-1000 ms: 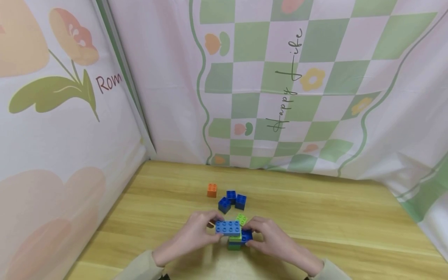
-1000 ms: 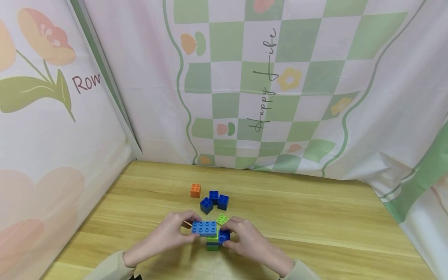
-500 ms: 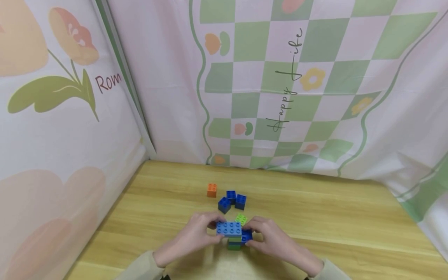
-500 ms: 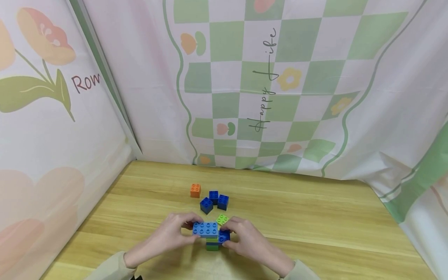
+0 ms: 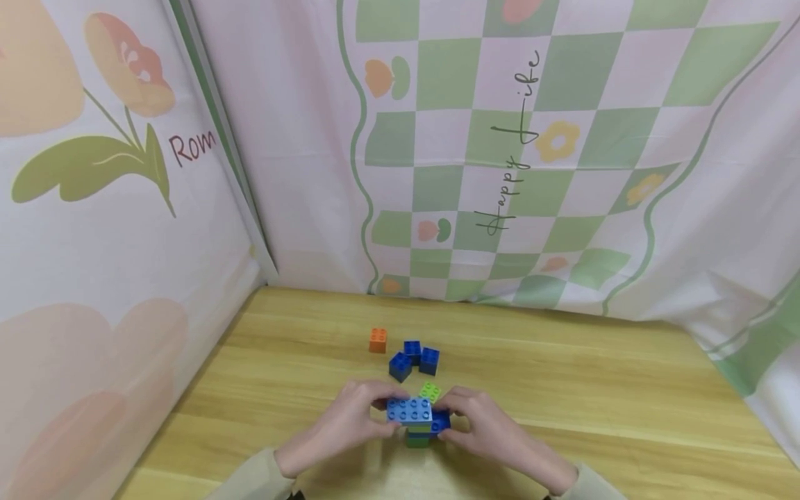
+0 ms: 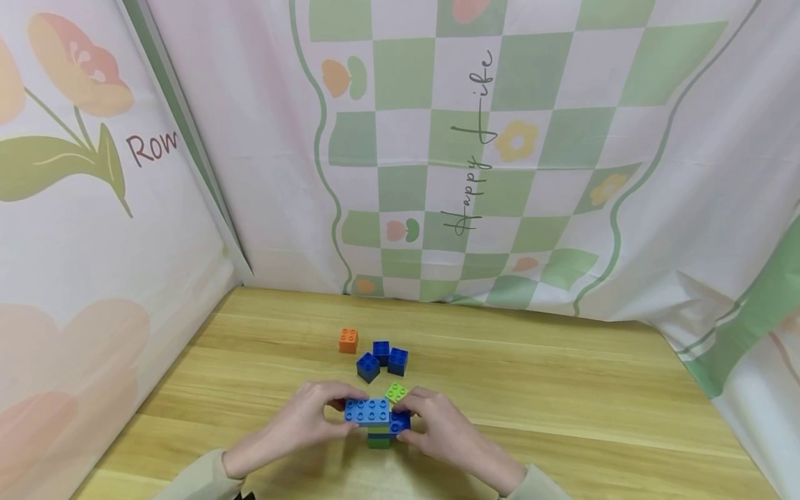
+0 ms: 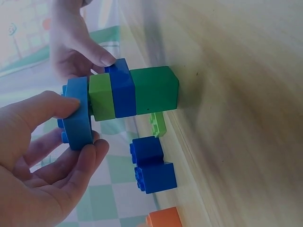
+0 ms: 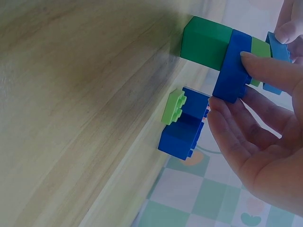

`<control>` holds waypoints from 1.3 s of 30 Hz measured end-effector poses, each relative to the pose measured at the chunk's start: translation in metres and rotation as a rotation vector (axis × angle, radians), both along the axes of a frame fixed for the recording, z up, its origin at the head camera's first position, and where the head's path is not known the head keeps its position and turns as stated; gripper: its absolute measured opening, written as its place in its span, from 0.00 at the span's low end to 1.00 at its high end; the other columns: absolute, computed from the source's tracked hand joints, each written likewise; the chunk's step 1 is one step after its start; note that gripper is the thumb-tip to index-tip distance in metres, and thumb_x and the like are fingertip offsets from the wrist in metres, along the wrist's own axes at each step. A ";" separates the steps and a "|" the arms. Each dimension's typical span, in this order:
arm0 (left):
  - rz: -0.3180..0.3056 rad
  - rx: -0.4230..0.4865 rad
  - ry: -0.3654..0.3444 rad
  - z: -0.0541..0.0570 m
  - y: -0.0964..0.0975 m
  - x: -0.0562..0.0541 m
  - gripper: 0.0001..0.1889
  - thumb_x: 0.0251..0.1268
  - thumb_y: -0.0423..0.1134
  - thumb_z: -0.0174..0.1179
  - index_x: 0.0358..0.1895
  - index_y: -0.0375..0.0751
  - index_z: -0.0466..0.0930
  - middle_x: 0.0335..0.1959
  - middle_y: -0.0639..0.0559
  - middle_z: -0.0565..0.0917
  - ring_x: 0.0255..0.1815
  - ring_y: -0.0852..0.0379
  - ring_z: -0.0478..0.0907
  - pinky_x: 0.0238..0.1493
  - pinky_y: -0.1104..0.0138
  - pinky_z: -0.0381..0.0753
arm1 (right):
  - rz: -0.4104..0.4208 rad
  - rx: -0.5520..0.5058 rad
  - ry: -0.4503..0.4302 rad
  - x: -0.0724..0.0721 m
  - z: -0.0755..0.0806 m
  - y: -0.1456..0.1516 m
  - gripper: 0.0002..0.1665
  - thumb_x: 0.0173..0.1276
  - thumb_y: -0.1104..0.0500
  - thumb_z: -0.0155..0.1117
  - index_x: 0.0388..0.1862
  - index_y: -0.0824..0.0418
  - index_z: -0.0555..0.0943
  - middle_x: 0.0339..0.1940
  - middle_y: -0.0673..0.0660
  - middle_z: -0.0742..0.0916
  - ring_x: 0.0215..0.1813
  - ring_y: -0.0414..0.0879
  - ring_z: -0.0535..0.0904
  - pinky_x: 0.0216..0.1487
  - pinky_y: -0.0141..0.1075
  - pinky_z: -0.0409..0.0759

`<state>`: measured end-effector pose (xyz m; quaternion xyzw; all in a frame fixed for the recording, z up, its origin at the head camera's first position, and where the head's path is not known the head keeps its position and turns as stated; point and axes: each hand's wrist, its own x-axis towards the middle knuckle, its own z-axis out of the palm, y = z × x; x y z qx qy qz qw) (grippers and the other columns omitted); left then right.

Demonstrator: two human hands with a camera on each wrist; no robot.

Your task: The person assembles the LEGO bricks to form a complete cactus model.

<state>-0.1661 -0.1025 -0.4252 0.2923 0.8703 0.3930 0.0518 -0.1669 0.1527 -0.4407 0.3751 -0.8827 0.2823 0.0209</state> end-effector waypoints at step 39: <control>0.012 0.011 0.033 -0.003 0.003 0.002 0.19 0.57 0.38 0.70 0.53 0.41 0.82 0.45 0.50 0.87 0.37 0.70 0.77 0.36 0.80 0.78 | -0.002 0.004 -0.039 0.001 0.003 -0.001 0.18 0.57 0.62 0.73 0.48 0.61 0.84 0.45 0.55 0.89 0.44 0.41 0.85 0.45 0.32 0.87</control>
